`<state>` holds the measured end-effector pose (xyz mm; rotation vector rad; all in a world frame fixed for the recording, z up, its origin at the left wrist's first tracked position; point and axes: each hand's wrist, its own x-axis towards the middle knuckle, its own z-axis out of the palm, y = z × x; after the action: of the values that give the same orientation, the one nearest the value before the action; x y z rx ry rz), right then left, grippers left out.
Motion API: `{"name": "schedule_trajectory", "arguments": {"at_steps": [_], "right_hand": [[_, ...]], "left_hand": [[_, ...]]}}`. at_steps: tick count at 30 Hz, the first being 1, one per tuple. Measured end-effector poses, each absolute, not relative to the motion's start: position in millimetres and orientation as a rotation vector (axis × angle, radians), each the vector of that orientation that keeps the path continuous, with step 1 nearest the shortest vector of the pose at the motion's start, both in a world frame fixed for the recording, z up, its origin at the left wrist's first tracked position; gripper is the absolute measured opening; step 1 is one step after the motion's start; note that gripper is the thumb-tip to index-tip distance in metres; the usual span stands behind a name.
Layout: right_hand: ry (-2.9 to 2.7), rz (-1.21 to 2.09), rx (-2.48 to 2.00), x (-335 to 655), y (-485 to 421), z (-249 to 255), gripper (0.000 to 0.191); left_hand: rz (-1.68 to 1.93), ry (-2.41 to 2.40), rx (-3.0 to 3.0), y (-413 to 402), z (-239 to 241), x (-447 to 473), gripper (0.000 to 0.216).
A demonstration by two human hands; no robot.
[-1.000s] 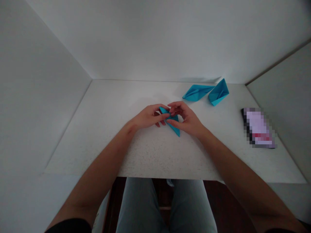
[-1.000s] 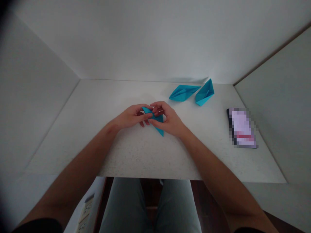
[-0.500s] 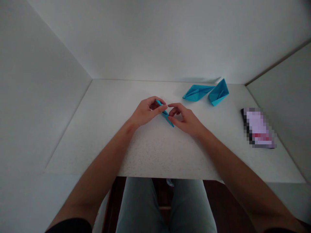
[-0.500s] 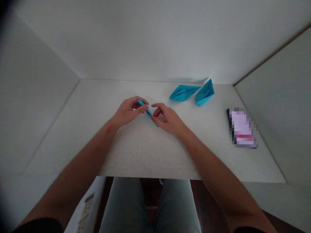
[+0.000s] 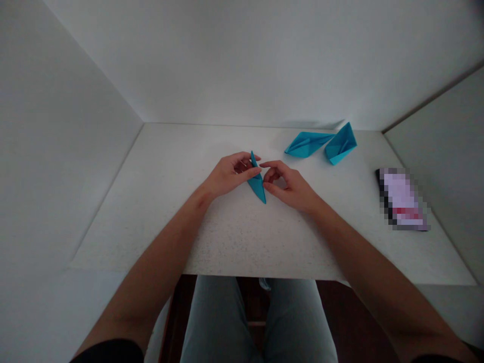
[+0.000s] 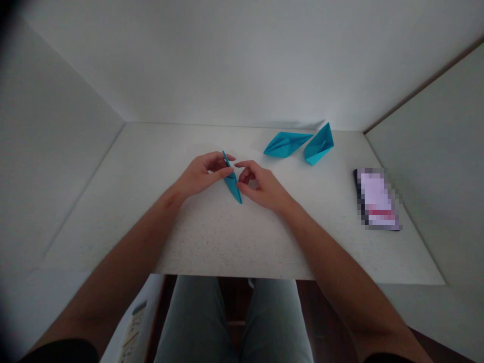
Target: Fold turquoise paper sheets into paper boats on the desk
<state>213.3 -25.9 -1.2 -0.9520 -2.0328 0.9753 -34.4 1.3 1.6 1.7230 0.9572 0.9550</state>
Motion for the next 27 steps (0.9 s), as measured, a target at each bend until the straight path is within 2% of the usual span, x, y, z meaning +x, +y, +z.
{"name": "schedule_trajectory", "arguments": {"at_steps": [7,12,18,27], "right_hand": [[-2.077,0.943,-0.985,213,-27,-2,0.047],[-2.166,0.84,-1.038,209,-27,2,0.048],[-2.314,0.7,-1.192,206,-27,0,0.03],[-1.967,0.785,-1.222,208,-30,3,0.032]], "left_hand": [[0.981,1.011,1.791,0,4,-36,0.04],[0.947,0.963,1.803,-1,1,-37,0.051],[0.815,0.731,1.873,-4,-3,-36,0.065],[0.851,0.871,1.854,-1,-9,-38,0.066]]}}
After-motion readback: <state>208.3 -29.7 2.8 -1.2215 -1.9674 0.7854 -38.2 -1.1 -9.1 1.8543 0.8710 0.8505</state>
